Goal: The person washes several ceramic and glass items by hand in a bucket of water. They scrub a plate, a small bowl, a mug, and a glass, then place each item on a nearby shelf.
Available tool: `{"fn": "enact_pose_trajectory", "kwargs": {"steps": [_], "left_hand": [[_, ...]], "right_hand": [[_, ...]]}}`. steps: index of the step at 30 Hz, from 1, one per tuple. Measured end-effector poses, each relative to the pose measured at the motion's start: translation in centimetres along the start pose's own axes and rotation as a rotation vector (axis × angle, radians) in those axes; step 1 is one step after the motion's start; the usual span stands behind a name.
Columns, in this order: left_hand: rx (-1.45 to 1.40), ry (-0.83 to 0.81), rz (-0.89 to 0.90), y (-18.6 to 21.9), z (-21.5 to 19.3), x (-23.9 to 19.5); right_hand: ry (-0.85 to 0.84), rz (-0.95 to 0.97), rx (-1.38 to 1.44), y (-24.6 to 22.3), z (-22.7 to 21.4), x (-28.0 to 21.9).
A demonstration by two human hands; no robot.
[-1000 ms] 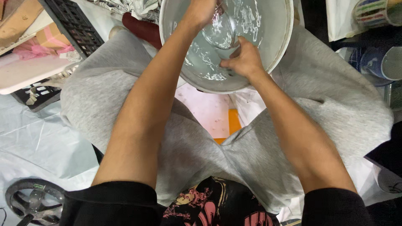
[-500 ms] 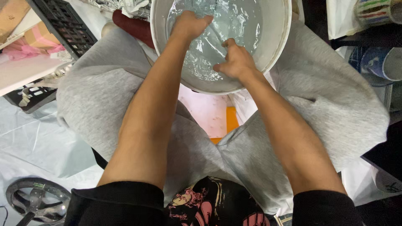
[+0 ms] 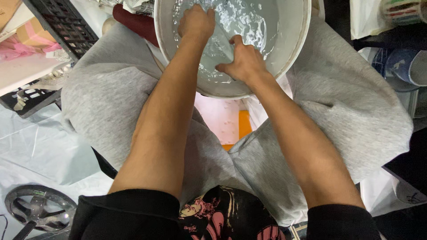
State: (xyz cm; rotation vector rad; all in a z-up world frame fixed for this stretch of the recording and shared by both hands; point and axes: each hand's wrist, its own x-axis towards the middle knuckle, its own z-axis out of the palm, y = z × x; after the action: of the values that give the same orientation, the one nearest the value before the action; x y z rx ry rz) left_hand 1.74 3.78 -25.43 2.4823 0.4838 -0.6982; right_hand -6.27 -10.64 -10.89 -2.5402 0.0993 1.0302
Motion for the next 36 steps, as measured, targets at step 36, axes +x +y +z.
{"fn": "enact_pose_trajectory", "kwargs": {"steps": [36], "left_hand": [[-0.856,-0.965,-0.061,1.6,0.2,1.0]], "right_hand": [[0.493,-0.351,-0.006,-3.0,-7.6,-3.1]]}}
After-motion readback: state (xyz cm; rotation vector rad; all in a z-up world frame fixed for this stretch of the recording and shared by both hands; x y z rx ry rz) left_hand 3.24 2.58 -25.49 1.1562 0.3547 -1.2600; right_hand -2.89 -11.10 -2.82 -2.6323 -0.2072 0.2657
